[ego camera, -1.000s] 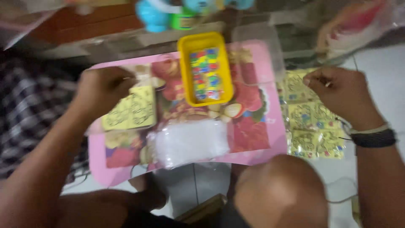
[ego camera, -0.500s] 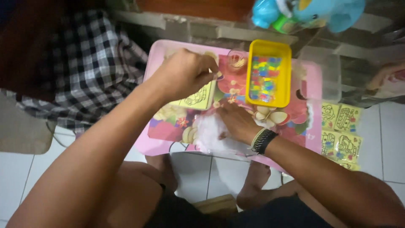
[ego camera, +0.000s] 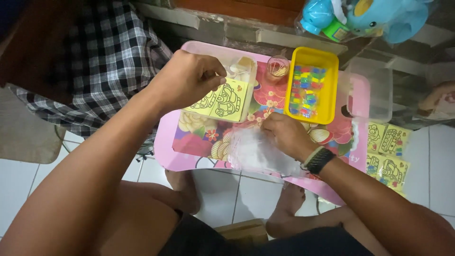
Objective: The person packs small toy sets by placing an illustrated card and a small plastic container of colorful beads into a clear plastic bag and sealing it.
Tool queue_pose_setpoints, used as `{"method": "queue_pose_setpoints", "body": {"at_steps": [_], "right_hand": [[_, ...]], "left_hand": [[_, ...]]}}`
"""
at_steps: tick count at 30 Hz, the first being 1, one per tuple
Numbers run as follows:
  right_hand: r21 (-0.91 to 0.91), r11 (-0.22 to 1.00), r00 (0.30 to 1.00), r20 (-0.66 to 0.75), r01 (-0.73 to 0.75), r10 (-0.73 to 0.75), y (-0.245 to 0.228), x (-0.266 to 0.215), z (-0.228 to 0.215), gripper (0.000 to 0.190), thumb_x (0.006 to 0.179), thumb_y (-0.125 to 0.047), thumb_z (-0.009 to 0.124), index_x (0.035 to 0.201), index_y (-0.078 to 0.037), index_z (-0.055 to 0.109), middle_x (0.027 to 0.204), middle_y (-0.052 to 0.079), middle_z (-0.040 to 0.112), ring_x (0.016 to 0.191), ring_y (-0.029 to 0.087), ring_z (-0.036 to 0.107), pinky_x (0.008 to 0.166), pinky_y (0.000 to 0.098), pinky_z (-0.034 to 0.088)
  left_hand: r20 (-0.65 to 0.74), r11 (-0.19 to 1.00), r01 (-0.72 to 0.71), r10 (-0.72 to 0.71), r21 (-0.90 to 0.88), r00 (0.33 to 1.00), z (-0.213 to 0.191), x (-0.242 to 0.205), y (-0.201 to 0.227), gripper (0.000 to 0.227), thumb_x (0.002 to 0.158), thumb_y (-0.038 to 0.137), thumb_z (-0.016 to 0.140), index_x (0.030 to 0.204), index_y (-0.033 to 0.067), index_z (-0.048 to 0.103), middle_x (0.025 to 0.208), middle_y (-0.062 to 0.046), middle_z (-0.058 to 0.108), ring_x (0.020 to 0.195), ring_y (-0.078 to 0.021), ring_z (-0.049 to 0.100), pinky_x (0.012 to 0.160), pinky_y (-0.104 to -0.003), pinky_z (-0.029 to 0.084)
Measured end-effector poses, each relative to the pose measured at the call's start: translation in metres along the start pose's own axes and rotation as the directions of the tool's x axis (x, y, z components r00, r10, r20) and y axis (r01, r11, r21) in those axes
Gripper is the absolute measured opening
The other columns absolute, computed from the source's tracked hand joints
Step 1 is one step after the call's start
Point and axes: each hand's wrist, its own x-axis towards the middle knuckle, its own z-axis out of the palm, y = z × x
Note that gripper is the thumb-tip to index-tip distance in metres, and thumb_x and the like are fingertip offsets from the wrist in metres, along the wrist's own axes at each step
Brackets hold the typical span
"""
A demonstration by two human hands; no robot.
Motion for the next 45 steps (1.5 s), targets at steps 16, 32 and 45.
{"method": "queue_pose_setpoints", "body": {"at_steps": [16, 32, 45], "right_hand": [[0.988, 0.119, 0.822, -0.145, 0.094, 0.552, -0.029, -0.016, -0.091, 0.012, 0.092, -0.007, 0.076, 0.091, -0.004, 0.066, 0.075, 0.006, 0.069, 0.063, 0.014, 0.067, 0.053, 0.0326, 0.063], [0.744, 0.646, 0.774, -0.508, 0.172, 0.378, -0.053, -0.030, -0.105, 0.058, 0.082, -0.010, 0.087, 0.133, -0.005, 0.059, 0.105, 0.012, 0.066, 0.095, 0.018, 0.064, 0.084, 0.0308, 0.058], [0.392, 0.872, 0.777, -0.629, 0.293, 0.021, -0.053, -0.036, -0.120, 0.064, 0.076, -0.016, 0.091, 0.136, -0.020, 0.068, 0.134, 0.014, 0.058, 0.110, 0.026, 0.067, 0.098, 0.0405, 0.054]], "left_hand": [[0.264, 0.521, 0.226, -0.001, -0.823, 0.964, 0.045, 0.017, 0.052, 0.082, 0.085, 0.031, 0.074, 0.148, -0.0089, 0.041, 0.139, -0.034, 0.057, 0.127, -0.0446, 0.058, 0.101, -0.051, 0.053], [0.052, 0.506, 0.226, -0.333, -0.832, 0.941, 0.076, 0.045, 0.061, 0.020, 0.087, 0.002, 0.077, 0.106, -0.0006, 0.075, 0.084, -0.014, 0.078, 0.066, -0.0079, 0.065, 0.059, -0.022, 0.061], [0.054, 0.712, 0.219, -0.247, -0.667, 0.968, 0.072, 0.046, 0.063, 0.018, 0.079, -0.001, 0.082, 0.095, -0.0006, 0.075, 0.077, -0.012, 0.077, 0.059, -0.0102, 0.062, 0.057, -0.023, 0.057]]}}
